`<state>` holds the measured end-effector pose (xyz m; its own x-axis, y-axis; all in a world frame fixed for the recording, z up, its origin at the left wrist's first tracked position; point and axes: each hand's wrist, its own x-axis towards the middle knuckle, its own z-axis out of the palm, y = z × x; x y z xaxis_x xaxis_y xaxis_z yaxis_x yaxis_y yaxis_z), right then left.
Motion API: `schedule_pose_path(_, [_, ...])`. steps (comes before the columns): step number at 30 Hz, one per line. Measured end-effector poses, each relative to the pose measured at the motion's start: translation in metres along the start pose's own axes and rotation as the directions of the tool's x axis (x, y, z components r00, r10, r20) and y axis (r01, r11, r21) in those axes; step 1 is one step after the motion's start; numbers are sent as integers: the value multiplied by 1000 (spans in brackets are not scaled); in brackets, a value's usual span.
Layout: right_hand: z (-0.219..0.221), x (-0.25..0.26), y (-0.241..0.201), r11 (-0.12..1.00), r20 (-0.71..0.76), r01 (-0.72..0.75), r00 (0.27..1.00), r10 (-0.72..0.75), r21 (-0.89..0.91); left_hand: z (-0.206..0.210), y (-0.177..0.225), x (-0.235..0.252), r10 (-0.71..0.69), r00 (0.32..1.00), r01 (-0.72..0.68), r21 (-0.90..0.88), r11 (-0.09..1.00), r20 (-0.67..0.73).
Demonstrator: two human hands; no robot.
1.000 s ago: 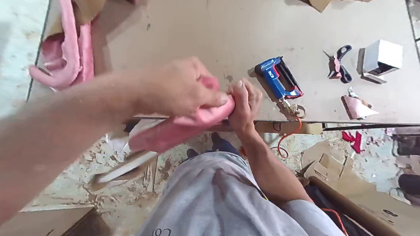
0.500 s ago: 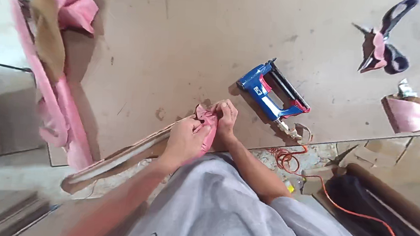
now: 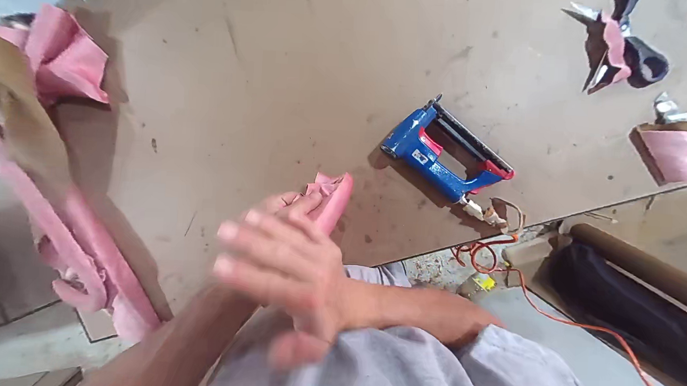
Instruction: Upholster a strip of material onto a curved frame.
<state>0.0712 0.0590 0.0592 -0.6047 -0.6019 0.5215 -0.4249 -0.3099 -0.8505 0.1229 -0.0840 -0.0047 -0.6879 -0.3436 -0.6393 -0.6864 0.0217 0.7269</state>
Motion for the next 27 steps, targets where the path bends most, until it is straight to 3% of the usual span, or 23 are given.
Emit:
schedule_pose_path(1, [-12, -1, -4, 997, 12, 13, 1000, -14, 74, 9, 6, -6, 9, 999, -7, 30, 1000, -50])
schedule_pose_path(2, [-32, -8, -2, 1000, -38, -28, 999, 28, 12, 19, 17, -19, 15, 998, -13, 44, 999, -64])
schedule_pose_path(3, [-61, -17, 10, 976, -113, -115, 989, 94, -187, 32, 29, -36, 37, 994, -38, -16, 999, -101])
schedule_pose_path(4, [-96, -26, 27, 837, -118, -249, 968, 219, -488, 45, 39, -49, 68, 989, -74, -45, 996, -131])
schedule_pose_path(5, [-128, -30, 47, 588, -120, -356, 908, 401, -726, 56, 38, -58, 119, 982, -129, -55, 990, -149])
schedule_pose_path(6, [-153, -35, 67, 369, -133, -398, 810, 571, -840, 67, 31, -65, 158, 975, -169, -55, 984, -154])
schedule_pose_path(7, [-171, -41, 86, 229, -142, -394, 718, 681, -890, 77, 24, -68, 179, 972, -189, -50, 981, -155])
schedule_pose_path(8, [-185, -47, 98, 169, -132, -371, 660, 740, -913, 86, 18, -70, 189, 969, -197, -37, 980, -157])
schedule_pose_path(11, [-204, -32, 113, 211, -14, -297, 608, 794, -931, 108, 7, -73, 203, 961, -207, 2, 978, -190])
schedule_pose_path(14, [-211, 3, 94, 127, -29, -294, 471, 881, -947, 126, -5, -82, 194, 951, -208, -35, 977, -240])
schedule_pose_path(16, [-225, 33, 73, 109, -28, -293, 428, 904, -950, 135, -11, -83, 163, 946, -194, -86, 977, -280])
schedule_pose_path(17, [-239, 43, 60, 165, 35, -300, 394, 918, -940, 139, -14, -85, 139, 947, -179, -116, 977, -289])
schedule_pose_path(19, [-256, 59, 29, 308, 227, -358, 249, 941, -881, 148, -19, -87, 115, 947, -163, -142, 976, -301])
schedule_pose_path(21, [-249, 64, 0, 426, 406, -376, 135, 904, -823, 155, -21, -86, 118, 941, -163, -120, 979, -317])
schedule_pose_path(23, [-235, 59, -19, 486, 485, -328, 90, 870, -810, 159, -22, -85, 117, 940, -157, -102, 982, -320])
schedule_pose_path(27, [-220, 49, -21, 532, 531, -256, 80, 844, -807, 164, -23, -82, 111, 928, -164, -122, 979, -355])
